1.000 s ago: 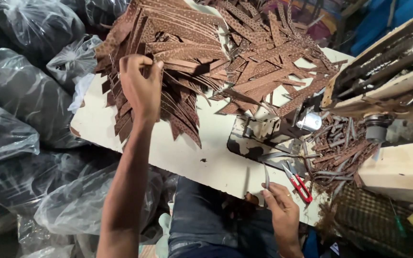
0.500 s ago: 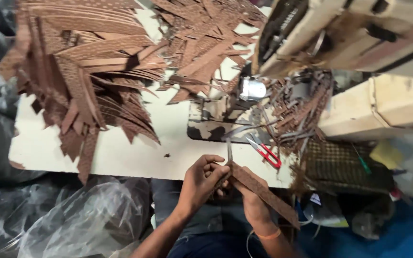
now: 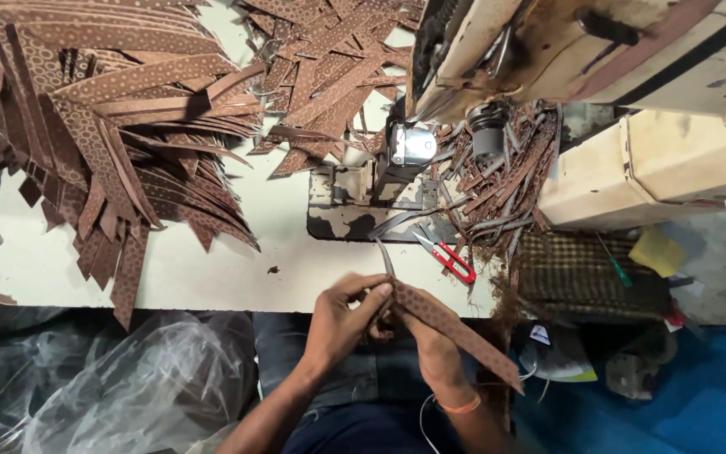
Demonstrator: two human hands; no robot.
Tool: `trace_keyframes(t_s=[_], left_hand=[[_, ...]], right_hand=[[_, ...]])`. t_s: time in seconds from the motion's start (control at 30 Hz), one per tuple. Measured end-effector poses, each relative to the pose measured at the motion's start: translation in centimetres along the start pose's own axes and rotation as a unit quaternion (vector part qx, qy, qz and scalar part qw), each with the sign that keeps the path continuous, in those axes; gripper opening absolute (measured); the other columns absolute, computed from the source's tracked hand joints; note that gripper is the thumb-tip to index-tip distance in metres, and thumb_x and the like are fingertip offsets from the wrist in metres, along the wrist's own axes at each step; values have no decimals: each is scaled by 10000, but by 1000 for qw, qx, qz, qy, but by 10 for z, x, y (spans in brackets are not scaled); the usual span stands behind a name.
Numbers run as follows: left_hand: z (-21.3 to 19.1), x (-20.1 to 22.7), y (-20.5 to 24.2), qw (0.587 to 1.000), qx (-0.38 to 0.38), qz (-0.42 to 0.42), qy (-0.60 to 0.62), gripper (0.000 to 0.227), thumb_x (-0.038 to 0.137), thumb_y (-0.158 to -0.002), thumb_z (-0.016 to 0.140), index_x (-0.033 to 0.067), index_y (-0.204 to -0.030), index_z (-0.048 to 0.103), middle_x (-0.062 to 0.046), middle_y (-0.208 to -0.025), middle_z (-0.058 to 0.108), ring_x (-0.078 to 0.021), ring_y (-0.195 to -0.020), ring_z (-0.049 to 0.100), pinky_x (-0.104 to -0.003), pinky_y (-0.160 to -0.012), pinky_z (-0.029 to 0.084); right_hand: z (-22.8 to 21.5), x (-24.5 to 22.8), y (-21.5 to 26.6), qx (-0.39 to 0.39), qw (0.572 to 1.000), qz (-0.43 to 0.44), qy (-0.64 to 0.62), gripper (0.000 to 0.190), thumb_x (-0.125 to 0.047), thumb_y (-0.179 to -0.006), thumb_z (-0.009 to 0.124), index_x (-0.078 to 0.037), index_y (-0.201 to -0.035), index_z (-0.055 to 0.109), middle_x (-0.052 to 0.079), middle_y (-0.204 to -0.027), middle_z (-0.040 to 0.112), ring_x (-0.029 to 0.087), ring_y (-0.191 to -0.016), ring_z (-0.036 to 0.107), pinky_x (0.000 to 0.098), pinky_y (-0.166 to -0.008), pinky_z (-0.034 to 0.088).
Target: Stitching together patterned brown material components using an industrial sewing machine.
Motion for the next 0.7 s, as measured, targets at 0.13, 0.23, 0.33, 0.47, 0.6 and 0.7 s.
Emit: trace_keyframes(t_s=[0.13,0.23,0.33,0.47,0.6,0.7], left_hand=[[-14,4,-10,996,50,-49,-47,287,190,-932,689,12,-1150,744,-10,-844,754,-63,-599,658,-224,-506,534],[-14,-14,-16,998,39,-36,-35,299,196,-949,697,-7,-1161,756,-33,-841,753,-41,-599,606,-220,-514,511],[-5,-31,-14,998,13,-58,-36,324,181,-944,702,5,-1211,750,-30,-822,759,-55,-569,600,-222,-512,516],[10,-50,-2,997,-35,-75,-9,320,168,-953,690,-9,-1213,754,-32,-813,754,-65,-612,612,-223,-546,502],[22,-22,20,995,-85,-46,21,336,179,-961,662,30,-1253,737,2,-923,731,-52,-691,621,-216,-590,534],[24,1,26,995,-55,-37,-75,388,125,-845,806,24,-1212,730,-35,-951,739,-88,-694,613,-240,-596,515]], right_hand=[[-24,36,23,35,986,132,92,167,16,-965,641,89,-1098,709,158,-912,740,236,-795,701,396,-634,537],[-26,15,32,-42,990,72,118,174,29,-937,633,82,-1081,716,146,-954,759,210,-846,758,346,-728,641],[-4,-47,32,-172,970,-98,139,207,28,-987,607,81,-1169,693,136,-1091,688,212,-968,731,312,-851,610],[-10,-58,13,-123,951,-132,251,164,-41,-929,726,51,-1065,724,114,-1023,690,174,-856,733,274,-765,599],[-3,-70,4,-41,918,-168,356,162,-88,-933,719,18,-1044,772,77,-896,748,118,-797,701,237,-715,550],[6,-77,6,11,918,-157,364,220,-97,-911,719,24,-1094,737,71,-910,772,97,-805,710,240,-720,562]])
Point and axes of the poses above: each hand's wrist, its own y-axis away from the middle knuckle, its own z-axis out of the palm, x = y × z, the point moved 7 cm from there along -y, towards the middle knuckle
